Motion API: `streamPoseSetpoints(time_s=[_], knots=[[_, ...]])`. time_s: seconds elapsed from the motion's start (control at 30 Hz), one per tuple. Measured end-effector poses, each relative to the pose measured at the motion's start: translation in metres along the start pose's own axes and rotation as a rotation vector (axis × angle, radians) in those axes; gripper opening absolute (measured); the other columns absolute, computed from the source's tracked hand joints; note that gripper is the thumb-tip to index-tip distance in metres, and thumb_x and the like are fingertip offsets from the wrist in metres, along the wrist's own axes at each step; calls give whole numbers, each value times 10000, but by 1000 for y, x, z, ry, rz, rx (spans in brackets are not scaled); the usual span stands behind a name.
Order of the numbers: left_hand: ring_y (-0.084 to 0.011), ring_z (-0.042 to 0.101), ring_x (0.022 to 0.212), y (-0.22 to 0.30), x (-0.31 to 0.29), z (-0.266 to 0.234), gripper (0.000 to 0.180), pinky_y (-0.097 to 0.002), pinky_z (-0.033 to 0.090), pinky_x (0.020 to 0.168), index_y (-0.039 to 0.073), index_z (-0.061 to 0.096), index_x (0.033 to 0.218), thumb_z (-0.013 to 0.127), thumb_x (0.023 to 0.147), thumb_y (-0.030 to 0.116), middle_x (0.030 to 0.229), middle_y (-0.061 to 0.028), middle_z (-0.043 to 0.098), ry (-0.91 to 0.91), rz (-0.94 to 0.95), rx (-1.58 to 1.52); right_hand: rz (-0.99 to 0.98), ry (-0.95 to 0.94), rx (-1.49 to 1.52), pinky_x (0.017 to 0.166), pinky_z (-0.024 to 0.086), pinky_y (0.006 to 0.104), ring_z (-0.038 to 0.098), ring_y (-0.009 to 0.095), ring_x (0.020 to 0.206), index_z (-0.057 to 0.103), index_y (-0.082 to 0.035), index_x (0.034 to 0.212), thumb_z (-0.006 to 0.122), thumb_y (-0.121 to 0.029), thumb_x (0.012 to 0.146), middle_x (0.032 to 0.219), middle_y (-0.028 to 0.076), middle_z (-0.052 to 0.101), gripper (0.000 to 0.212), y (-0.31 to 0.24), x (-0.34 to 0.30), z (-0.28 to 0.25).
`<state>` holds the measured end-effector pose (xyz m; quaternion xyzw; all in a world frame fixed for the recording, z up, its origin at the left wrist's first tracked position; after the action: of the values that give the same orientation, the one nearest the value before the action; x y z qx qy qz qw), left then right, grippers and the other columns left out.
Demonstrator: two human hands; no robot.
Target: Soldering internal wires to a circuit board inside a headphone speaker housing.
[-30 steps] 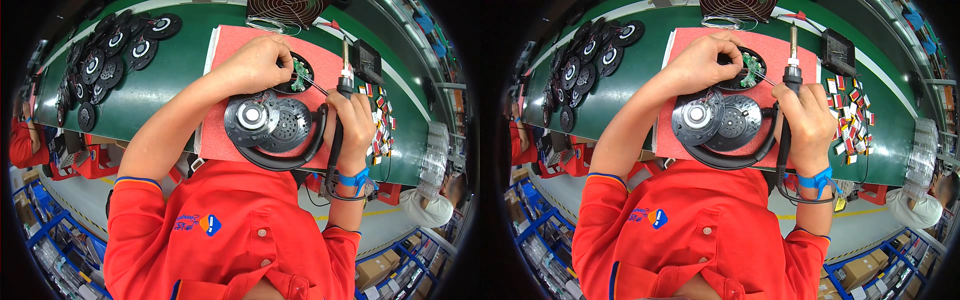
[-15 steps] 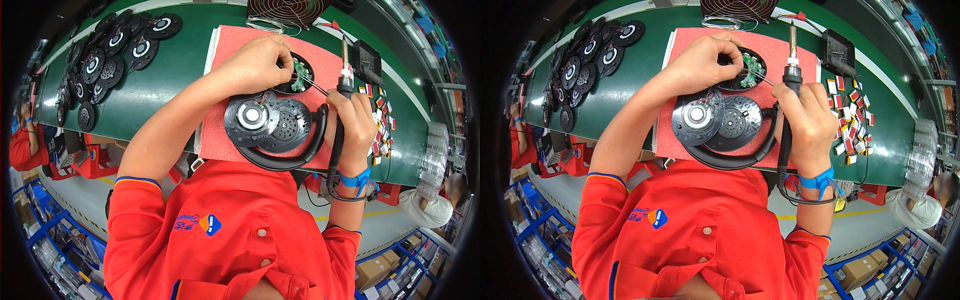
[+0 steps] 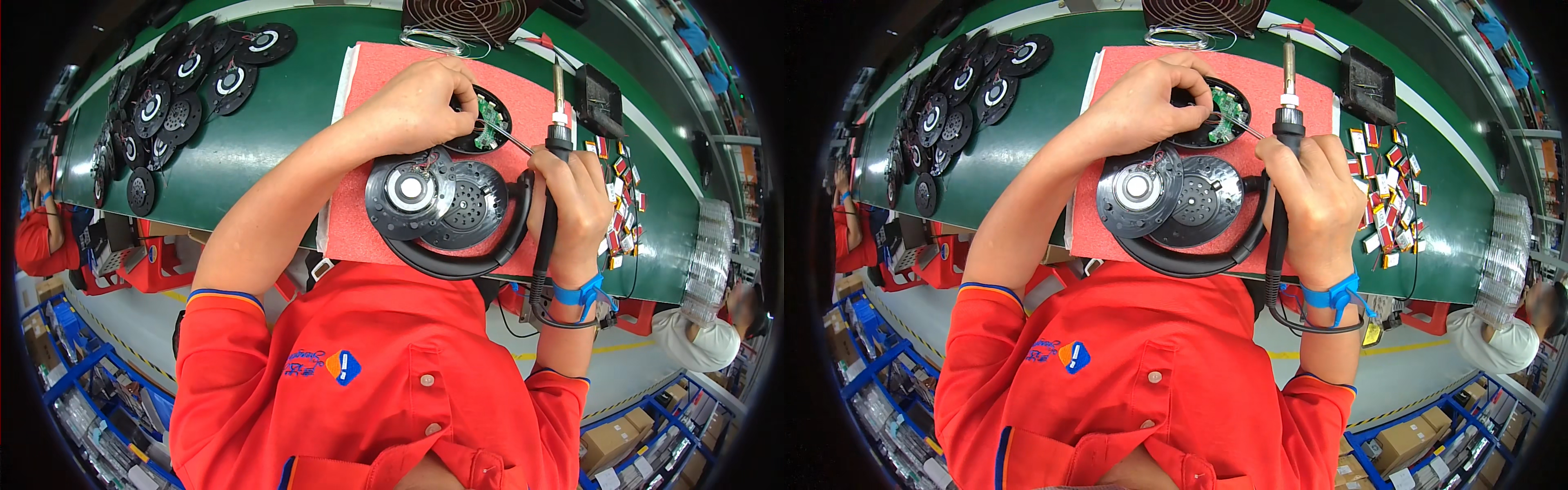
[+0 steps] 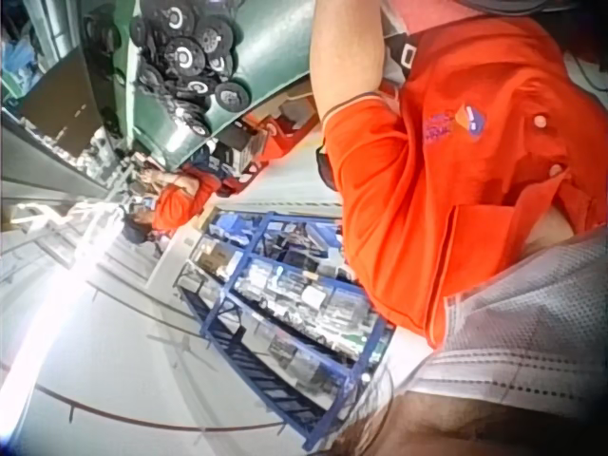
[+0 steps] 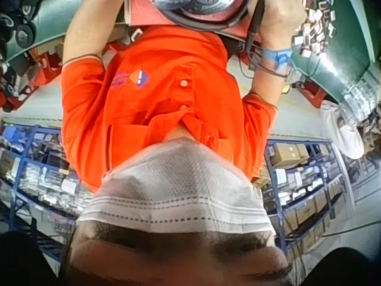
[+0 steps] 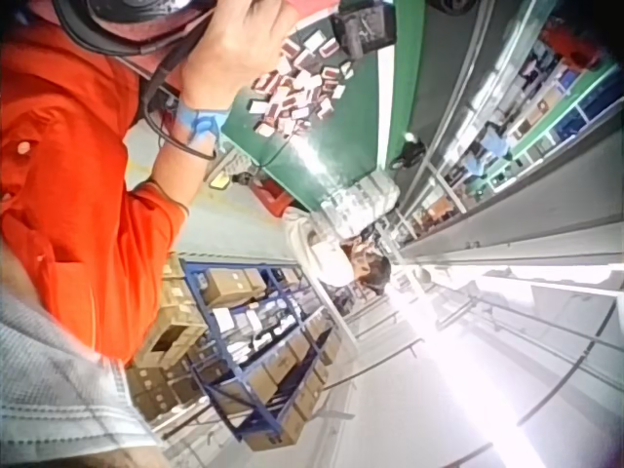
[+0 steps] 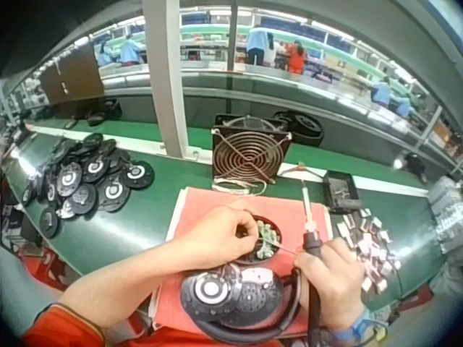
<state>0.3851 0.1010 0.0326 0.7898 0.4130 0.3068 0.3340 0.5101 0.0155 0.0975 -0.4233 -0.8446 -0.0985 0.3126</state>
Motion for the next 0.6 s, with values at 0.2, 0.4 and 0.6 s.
streamPoseSetpoints(time_s=[0.2,0.4,0.6], knots=[[-255,581,950,1,1,1,146,-316,441,860,-25,636,801,630,730,103,1039,-137,600,-1,12,13,43,11,-23,521,453,340,549,223,677,614,-108,851,635,20,593,690,50,534,289,1,-8,5],[-249,581,930,2,2,1,142,-313,445,841,-27,633,801,636,738,101,1002,-128,600,1,17,8,67,20,-7,628,463,357,566,295,711,570,-41,840,617,111,645,771,101,616,252,-1,-9,3],[-232,578,914,1,0,-1,141,-306,440,834,-28,635,802,643,748,103,987,-121,600,13,20,-16,62,-16,-35,631,465,360,570,289,714,581,-52,846,624,105,645,785,94,625,259,-1,-8,6]])
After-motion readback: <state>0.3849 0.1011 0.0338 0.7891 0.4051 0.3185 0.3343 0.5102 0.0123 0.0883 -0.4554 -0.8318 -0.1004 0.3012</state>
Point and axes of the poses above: each hand's wrist, its own x-axis towards the middle knuckle, its own z-axis out of the palm, y = z × x, the point moved 9 cm from there along x, towards the middle knuckle
